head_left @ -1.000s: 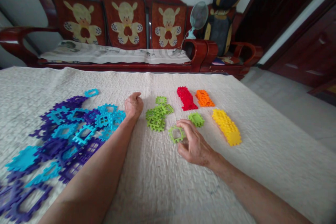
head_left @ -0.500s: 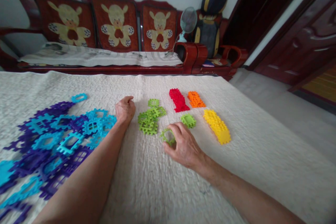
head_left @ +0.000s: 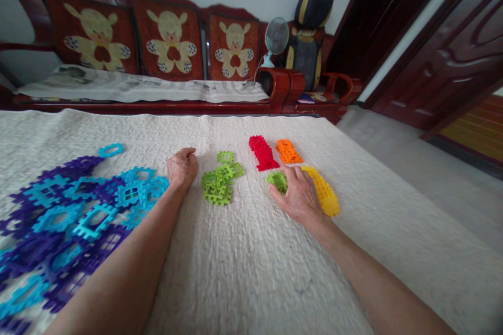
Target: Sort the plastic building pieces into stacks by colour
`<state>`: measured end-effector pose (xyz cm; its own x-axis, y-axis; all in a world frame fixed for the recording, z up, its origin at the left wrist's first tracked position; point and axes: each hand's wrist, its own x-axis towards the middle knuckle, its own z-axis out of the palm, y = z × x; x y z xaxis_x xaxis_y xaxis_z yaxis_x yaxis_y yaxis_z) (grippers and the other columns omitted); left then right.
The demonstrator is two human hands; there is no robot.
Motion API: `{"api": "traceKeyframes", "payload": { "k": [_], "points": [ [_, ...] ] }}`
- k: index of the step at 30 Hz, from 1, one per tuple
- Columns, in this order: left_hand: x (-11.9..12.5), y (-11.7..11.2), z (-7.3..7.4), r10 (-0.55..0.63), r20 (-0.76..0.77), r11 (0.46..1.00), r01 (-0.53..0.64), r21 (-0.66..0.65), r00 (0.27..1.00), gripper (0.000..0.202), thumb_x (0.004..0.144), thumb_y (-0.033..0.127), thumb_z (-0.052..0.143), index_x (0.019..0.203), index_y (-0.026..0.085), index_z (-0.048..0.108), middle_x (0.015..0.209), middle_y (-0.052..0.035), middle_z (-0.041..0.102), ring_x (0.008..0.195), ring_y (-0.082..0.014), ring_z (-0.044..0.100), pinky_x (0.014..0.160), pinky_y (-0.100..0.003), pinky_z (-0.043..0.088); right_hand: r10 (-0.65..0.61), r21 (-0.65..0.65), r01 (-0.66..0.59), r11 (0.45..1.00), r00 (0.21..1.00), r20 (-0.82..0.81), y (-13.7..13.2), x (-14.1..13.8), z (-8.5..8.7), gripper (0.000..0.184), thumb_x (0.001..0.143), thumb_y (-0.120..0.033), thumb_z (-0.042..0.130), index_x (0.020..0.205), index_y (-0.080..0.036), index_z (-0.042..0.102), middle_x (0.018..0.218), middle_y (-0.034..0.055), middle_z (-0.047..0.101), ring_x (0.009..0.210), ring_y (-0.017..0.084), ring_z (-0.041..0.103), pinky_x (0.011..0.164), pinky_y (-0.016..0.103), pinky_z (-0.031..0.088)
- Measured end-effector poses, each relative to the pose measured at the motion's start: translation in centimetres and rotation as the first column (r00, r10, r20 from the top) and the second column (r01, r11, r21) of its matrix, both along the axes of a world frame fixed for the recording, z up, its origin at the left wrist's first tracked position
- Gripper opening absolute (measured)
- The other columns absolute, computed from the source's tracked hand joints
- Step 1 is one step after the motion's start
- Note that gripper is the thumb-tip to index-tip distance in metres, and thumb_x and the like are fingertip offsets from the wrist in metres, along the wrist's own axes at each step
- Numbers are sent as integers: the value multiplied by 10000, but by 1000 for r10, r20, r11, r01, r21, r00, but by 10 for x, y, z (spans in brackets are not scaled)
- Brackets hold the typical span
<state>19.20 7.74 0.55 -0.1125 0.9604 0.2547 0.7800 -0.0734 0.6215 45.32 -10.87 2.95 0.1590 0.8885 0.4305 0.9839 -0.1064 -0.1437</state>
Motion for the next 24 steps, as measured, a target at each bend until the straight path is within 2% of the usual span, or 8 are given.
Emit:
{"api": "traceKeyframes", "payload": {
  "k": [5,8,10,13,15,18,20,24],
  "points": [
    [0,1,-2,-1,1,1000,1,17,1000,394,857,206,466,1125,195,754,1117,-65,757,1083,-251,684,1013,-333,497,5,-3,-5,1000,1000,3,1,0,-1,429,867,-467,587,1163,-158,585,1073,136,607,1000,300,573,876,433,460],
    [1,0,-1,4,3,1000,-4,19,1000,393,861,205,459,1120,188,755,1112,-72,758,1078,-253,687,1000,-334,504,55,82,-53,995,998,-11,-1,-1,1,464,856,-467,613,1190,-147,574,1130,153,592,1041,314,573,896,461,477],
    [1,0,-1,-4,6,1000,4,22,1000,397,865,199,453,1124,183,753,1111,-75,758,1077,-247,687,997,-326,502,152,167,-144,975,988,-36,-3,-6,3,437,868,-422,611,1209,-153,563,1161,156,588,1084,314,569,925,474,484],
    [1,0,0,-11,4,1000,11,29,1000,406,872,188,439,1136,175,748,1112,-81,757,1069,-239,690,998,-319,498,375,238,-349,906,924,-71,-10,-22,0,306,907,-289,554,1193,-182,566,1147,130,609,1106,277,579,949,455,499],
    [2,-1,0,-3,1,1000,3,25,1000,409,879,186,434,1146,173,743,1107,-87,758,1061,-240,693,995,-324,499,498,215,-469,856,861,-102,-15,-37,-4,265,909,-220,531,1169,-204,576,1121,103,630,1083,249,597,946,436,512],
    [2,-2,0,2,6,1000,-2,8,1000,404,887,189,438,1154,180,740,1102,-89,759,1060,-239,694,991,-325,499,587,135,-571,810,787,-188,-16,-60,-10,302,883,-178,543,1181,-210,572,1166,92,634,1114,230,595,977,421,512],
    [3,-2,1,-1,12,1000,1,1,1000,399,892,192,439,1156,185,738,1113,-87,756,1069,-235,691,993,-322,497,584,87,-582,809,777,-234,-10,-73,-12,354,866,-179,559,1220,-194,556,1226,111,616,1173,239,572,1016,433,498],
    [4,-4,3,-4,19,1000,4,-8,1000,397,897,185,436,1158,183,735,1122,-87,754,1078,-228,688,996,-316,493,488,-7,-507,862,833,-260,14,-93,-10,453,837,-231,617,1270,-140,525,1244,162,595,1188,290,558,1024,485,486]
  ]
}}
